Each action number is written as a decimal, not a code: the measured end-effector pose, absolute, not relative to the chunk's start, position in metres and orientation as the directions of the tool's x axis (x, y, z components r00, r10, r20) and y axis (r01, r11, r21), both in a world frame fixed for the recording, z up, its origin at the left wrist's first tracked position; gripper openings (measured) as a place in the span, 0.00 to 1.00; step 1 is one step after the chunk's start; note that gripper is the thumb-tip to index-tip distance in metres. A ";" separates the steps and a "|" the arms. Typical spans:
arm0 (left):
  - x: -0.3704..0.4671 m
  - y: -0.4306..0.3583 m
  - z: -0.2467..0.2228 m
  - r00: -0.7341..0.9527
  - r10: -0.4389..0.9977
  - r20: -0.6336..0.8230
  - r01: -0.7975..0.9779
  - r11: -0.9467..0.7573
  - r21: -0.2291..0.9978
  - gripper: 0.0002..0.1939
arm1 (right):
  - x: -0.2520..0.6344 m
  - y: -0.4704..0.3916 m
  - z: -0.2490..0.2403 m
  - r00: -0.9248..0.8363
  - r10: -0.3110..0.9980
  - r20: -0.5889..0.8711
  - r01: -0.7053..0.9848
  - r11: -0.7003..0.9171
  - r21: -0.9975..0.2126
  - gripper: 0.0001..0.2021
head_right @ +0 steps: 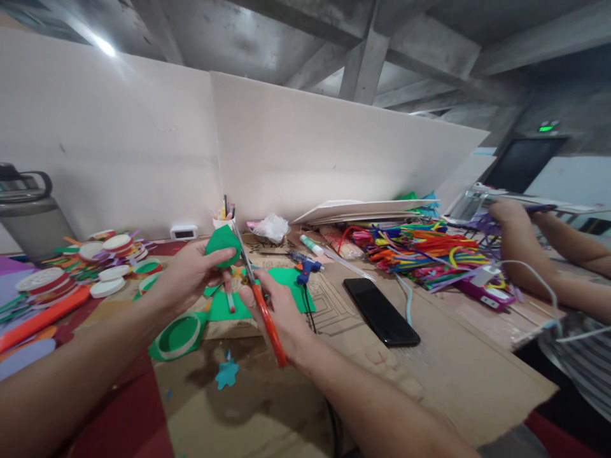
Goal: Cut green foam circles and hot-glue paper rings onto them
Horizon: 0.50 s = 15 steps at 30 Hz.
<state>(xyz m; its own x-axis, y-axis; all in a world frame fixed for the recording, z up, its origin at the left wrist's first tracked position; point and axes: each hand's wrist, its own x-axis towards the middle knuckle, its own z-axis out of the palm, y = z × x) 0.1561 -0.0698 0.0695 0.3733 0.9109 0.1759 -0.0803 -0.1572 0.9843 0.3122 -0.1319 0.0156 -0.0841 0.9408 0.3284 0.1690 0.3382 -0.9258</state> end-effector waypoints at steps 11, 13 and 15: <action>0.155 -0.068 0.068 0.429 0.886 0.177 -0.064 -0.165 0.984 0.11 | 0.314 -0.132 0.014 -0.159 0.930 0.332 0.115 0.351 -0.929 0.15; 0.156 -0.070 0.070 0.428 0.888 0.165 -0.074 -0.148 0.986 0.11 | 0.314 -0.133 0.015 -0.161 0.928 0.336 0.121 0.356 -0.926 0.15; 0.157 -0.071 0.070 0.426 0.892 0.150 -0.090 -0.123 0.988 0.11 | 0.314 -0.134 0.016 -0.128 0.932 0.338 0.127 0.354 -0.927 0.16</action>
<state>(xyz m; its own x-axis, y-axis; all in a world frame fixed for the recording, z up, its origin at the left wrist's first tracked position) 0.1573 -0.0710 0.0704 0.4261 0.8922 0.1498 -0.0899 -0.1230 0.9883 0.3136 -0.1339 0.0159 -0.1282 0.9323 0.3383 0.1274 0.3538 -0.9266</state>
